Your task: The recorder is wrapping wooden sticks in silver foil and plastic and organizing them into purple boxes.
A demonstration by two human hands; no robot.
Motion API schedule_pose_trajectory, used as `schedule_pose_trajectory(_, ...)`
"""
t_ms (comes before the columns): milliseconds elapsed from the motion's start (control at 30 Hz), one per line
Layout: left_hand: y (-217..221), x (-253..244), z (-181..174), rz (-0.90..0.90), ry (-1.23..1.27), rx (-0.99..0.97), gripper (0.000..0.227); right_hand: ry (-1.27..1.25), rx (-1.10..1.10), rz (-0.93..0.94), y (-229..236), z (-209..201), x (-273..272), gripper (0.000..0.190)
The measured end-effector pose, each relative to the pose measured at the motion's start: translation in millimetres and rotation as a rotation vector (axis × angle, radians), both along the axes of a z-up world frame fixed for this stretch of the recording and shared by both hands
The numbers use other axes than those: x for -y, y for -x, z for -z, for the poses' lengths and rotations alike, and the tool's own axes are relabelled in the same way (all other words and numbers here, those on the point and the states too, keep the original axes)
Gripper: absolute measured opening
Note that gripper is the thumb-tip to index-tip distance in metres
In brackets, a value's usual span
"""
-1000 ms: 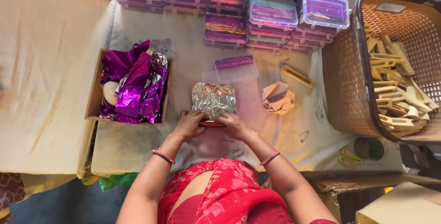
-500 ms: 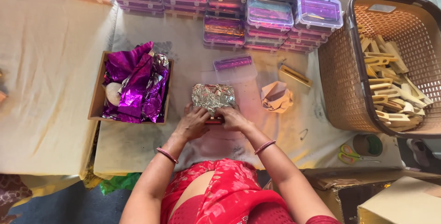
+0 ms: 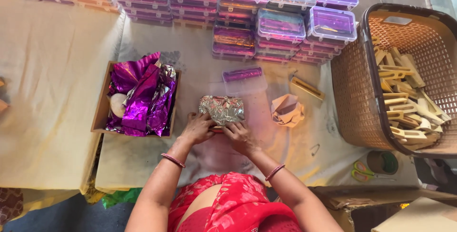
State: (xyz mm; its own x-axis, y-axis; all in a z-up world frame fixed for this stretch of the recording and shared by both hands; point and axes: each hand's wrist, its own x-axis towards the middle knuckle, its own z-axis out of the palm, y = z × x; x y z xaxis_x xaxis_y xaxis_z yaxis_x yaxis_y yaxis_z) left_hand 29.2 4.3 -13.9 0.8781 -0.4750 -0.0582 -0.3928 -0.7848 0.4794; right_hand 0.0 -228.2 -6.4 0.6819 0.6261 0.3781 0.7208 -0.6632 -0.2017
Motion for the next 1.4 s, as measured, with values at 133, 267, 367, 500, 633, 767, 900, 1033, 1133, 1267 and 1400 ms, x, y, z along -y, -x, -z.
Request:
schedule_pose_trajectory(133, -2, -2, -7, 0.018, -0.050, -0.039, 0.032, 0.044, -0.001, -0.002, -11, -3, -3, 0.033)
schedule_pose_trajectory(267, 4, 2, 6, -0.020, -0.034, 0.196, 0.028, -0.012, -0.091, 0.028, -27, -1, -4, 0.039)
schedule_pose_trajectory(367, 12, 10, -8, -0.006, -0.025, 0.399, 0.031, 0.002, -0.168, 0.070, -37, 4, -5, 0.042)
schedule_pose_trajectory(500, 15, 18, 9, -0.103, -0.018, 0.513, 0.038, 0.021, -0.293, 0.111, -47, 4, -5, 0.047)
schedule_pose_trajectory(633, 8, 17, -5, -0.080, -0.043, 0.428, 0.031, 0.113, -0.226, 0.077, -48, 1, -4, 0.047)
schedule_pose_trajectory(767, 12, 13, -12, 0.004, -0.063, 0.270, 0.033, 0.038, -0.327, 0.047, -44, 3, -1, 0.054)
schedule_pose_trajectory(900, 11, 12, -3, -0.044, -0.041, 0.176, 0.029, 0.114, -0.556, 0.149, -44, 11, 6, 0.031)
schedule_pose_trajectory(1033, 7, 11, 5, -0.033, -0.025, 0.232, 0.031, 0.201, -0.471, 0.154, -41, -5, 5, 0.029)
schedule_pose_trajectory(1133, 6, 10, 9, -0.068, 0.001, 0.251, 0.027, 0.056, -0.207, 0.056, -38, -4, 4, 0.044)
schedule_pose_trajectory(1267, 2, 13, 25, -0.076, -0.045, 0.192, 0.029, 0.114, -0.214, 0.110, -45, 12, 8, 0.038)
schedule_pose_trajectory(1400, -2, 16, 0, -0.055, -0.071, 0.339, 0.032, 0.182, -0.493, 0.213, -58, 2, 6, 0.039)
